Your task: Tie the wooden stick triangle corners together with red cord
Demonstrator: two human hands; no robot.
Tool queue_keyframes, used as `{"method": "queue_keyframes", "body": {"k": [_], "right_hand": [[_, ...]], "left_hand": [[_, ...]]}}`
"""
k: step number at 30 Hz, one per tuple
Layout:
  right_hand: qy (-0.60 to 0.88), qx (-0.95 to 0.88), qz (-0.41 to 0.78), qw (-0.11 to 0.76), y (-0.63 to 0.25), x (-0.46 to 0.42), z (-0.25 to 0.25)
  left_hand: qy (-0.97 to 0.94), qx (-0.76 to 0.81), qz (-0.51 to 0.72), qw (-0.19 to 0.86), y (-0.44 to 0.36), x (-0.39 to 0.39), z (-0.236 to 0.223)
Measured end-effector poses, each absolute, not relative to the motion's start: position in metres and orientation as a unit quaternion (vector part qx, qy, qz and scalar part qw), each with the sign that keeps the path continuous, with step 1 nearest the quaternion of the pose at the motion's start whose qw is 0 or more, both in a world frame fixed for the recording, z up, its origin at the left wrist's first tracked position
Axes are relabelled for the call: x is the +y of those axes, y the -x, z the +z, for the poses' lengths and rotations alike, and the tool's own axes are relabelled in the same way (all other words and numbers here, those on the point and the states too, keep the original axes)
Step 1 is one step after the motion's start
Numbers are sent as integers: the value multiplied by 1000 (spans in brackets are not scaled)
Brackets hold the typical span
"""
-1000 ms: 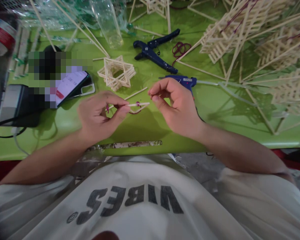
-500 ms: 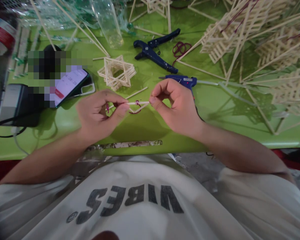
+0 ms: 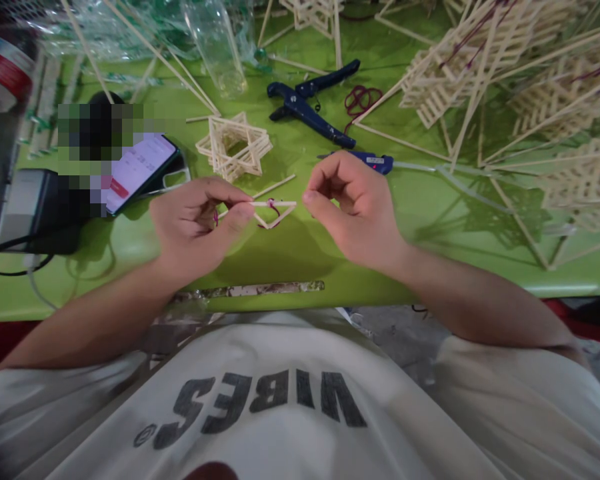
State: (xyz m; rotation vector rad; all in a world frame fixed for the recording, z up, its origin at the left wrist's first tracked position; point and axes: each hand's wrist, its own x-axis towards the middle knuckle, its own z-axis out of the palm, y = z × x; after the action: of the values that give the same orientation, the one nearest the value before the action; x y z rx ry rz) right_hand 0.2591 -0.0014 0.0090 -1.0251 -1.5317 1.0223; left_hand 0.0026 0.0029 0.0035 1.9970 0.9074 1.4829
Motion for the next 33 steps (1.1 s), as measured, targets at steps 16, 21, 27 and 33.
{"method": "queue_keyframes", "body": {"k": [16, 21, 27, 33], "right_hand": [[451, -534, 528, 482, -264, 1, 6], [455, -520, 545, 475, -262, 1, 6], [468, -539, 508, 482, -263, 0, 3], [494, -550, 480, 473, -259, -1, 9]], "left_hand": [[-690, 304, 562, 340, -2, 10, -4], [-659, 292, 580, 380, -1, 17, -11], [-646, 270, 592, 399, -2, 24, -15], [-641, 301, 579, 404, -2, 20, -12]]}}
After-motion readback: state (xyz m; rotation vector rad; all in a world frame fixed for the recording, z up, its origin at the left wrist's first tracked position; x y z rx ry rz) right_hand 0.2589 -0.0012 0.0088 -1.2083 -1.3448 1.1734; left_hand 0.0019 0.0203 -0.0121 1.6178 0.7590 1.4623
